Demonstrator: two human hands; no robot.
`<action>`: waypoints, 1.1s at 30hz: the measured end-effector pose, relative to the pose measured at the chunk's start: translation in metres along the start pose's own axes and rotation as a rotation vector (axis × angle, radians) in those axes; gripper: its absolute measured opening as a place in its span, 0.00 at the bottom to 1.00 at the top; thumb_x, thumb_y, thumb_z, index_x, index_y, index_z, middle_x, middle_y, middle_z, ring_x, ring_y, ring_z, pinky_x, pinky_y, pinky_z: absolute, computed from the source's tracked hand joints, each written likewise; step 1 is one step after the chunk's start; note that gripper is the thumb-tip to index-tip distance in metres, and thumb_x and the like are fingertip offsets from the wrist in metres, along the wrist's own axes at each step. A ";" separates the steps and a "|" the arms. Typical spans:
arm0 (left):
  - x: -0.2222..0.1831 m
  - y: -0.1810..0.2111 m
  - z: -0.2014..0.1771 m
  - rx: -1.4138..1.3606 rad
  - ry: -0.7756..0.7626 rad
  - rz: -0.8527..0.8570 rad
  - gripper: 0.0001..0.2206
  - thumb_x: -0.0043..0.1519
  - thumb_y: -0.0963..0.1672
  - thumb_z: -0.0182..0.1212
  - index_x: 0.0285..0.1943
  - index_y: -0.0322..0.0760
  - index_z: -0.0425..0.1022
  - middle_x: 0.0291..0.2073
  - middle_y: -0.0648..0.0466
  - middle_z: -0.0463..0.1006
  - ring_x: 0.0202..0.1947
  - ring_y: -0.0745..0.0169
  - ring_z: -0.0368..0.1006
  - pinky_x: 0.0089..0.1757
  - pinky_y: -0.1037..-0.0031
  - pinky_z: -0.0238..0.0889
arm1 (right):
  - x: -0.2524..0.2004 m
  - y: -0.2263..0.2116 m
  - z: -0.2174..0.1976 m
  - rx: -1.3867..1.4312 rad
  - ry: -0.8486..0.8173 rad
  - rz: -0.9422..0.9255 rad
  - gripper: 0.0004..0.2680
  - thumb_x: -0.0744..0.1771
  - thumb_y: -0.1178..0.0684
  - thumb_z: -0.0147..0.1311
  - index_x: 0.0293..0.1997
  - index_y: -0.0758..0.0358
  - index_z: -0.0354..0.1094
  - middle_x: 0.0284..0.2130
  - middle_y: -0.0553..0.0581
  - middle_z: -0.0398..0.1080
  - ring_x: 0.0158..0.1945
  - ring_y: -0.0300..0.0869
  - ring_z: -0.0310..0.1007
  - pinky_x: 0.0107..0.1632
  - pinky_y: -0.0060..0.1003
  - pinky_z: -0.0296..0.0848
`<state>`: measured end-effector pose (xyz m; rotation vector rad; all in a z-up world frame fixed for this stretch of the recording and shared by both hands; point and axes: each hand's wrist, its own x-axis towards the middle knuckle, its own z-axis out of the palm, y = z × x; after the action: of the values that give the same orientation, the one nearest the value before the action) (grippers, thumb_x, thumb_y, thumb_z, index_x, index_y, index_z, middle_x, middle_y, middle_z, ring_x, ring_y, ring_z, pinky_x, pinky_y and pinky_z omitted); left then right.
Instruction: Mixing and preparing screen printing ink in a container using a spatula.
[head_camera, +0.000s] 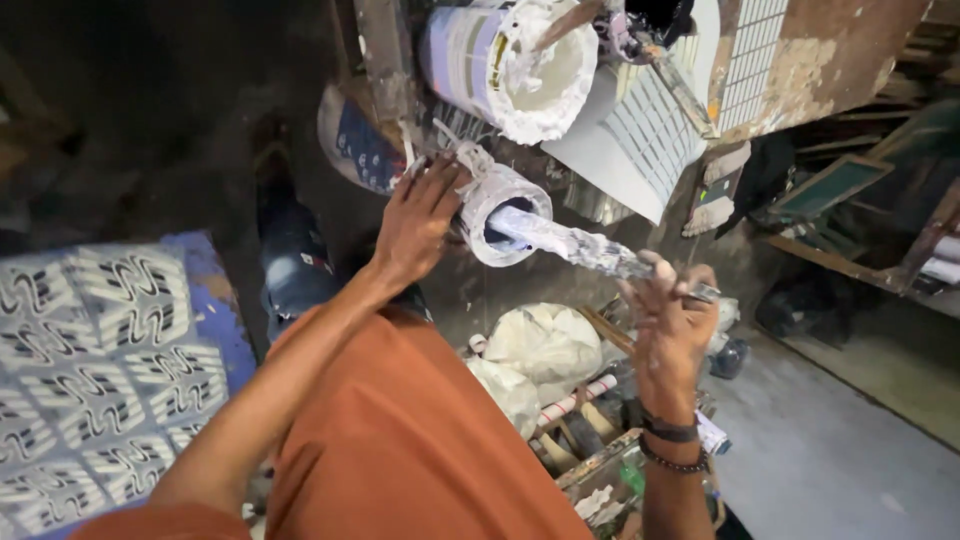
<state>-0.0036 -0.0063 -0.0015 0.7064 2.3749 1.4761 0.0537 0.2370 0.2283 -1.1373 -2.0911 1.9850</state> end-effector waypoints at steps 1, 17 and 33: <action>0.000 -0.001 0.002 0.032 0.023 0.018 0.41 0.43 0.47 0.77 0.68 0.30 0.65 0.68 0.41 0.66 0.73 0.41 0.55 0.65 0.52 0.48 | -0.004 -0.004 -0.002 0.015 -0.007 -0.025 0.08 0.72 0.60 0.53 0.43 0.57 0.54 0.53 0.66 0.72 0.53 0.48 0.77 0.56 0.48 0.79; 0.005 0.005 -0.006 0.009 0.023 -0.006 0.47 0.38 0.47 0.79 0.70 0.29 0.64 0.68 0.41 0.66 0.73 0.42 0.55 0.68 0.52 0.46 | -0.022 -0.025 -0.008 -0.016 0.006 -0.072 0.08 0.73 0.60 0.54 0.43 0.57 0.55 0.51 0.64 0.74 0.50 0.45 0.78 0.53 0.45 0.81; 0.000 -0.002 0.005 0.083 0.062 0.038 0.42 0.42 0.46 0.80 0.68 0.28 0.67 0.68 0.41 0.67 0.73 0.42 0.56 0.67 0.51 0.49 | -0.014 0.034 0.064 -0.788 -0.329 -0.380 0.07 0.67 0.71 0.52 0.31 0.70 0.63 0.46 0.63 0.80 0.47 0.38 0.79 0.49 0.30 0.77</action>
<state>-0.0015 -0.0032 -0.0059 0.7391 2.4947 1.4420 0.0477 0.1729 0.1932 -0.3745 -3.0986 1.2507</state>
